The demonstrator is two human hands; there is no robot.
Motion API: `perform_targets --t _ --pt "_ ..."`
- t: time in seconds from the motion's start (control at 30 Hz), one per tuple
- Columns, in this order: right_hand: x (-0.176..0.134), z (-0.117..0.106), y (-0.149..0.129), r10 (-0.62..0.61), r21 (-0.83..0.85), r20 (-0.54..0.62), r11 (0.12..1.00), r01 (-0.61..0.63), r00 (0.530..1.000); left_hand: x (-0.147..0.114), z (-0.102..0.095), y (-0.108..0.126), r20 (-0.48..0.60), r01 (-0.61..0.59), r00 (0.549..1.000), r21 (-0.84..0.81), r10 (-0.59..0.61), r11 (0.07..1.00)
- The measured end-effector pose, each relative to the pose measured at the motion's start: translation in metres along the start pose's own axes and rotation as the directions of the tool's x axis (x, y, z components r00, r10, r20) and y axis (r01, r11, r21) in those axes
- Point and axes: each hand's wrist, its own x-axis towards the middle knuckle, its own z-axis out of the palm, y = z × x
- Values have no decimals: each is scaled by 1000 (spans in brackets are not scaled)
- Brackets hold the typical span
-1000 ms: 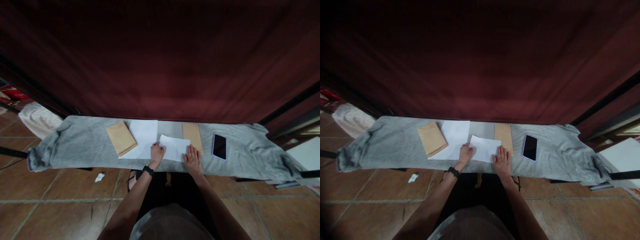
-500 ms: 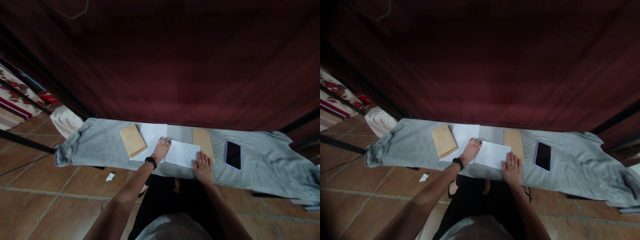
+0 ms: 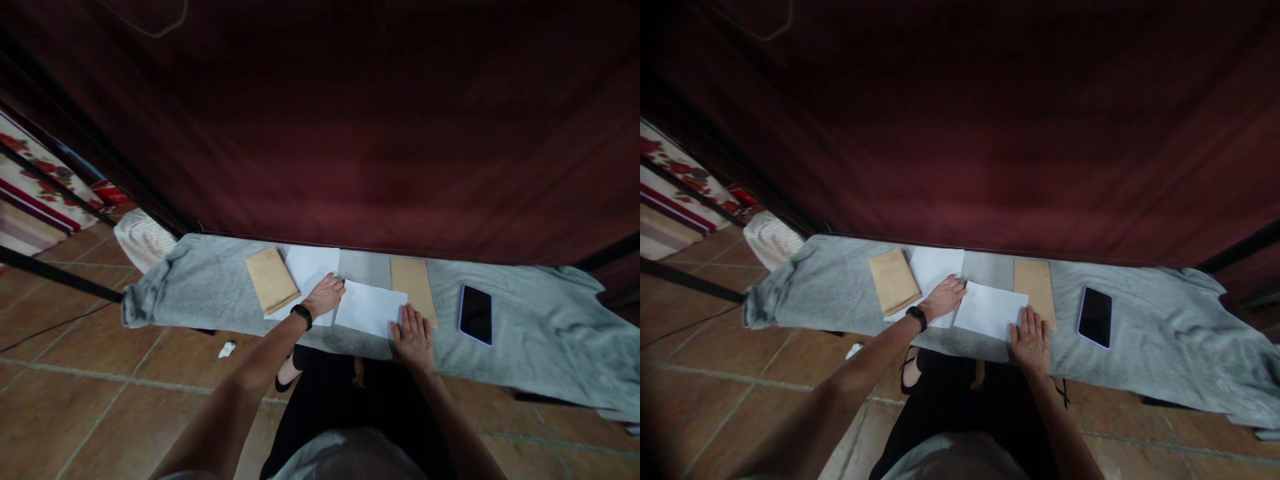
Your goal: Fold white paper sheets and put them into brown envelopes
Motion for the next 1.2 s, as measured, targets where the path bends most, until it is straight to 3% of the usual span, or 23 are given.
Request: perform_targets --t 0.2,0.33,0.5,0.6,0.67,0.83,1.03,1.2 --pt "-1 -1 0 -15 -1 -8 1000 15 1000 -6 -1 -6 4 97 995 -74 -97 993" --pt "0 -4 -2 -5 -3 -25 1000 5 1000 -10 0 8 -16 255 965 -166 -261 953" --pt "4 -15 -17 35 15 -30 999 -35 999 -13 12 63 -4 547 818 -301 -575 781" --pt "5 -20 -35 -34 59 20 998 33 999 -9 18 84 77 650 727 -399 -682 647" --pt "5 -22 -46 -80 94 65 993 73 995 -4 20 87 146 687 688 -447 -711 572" --pt "4 -23 -54 -78 122 106 990 65 991 5 16 79 266 716 661 -504 -702 483" --pt "12 -23 -69 -108 187 93 978 89 990 -12 4 74 262 777 582 -461 -770 429" --pt "12 -15 -95 -153 249 118 961 120 981 -31 -3 69 246 802 545 -430 -802 414"
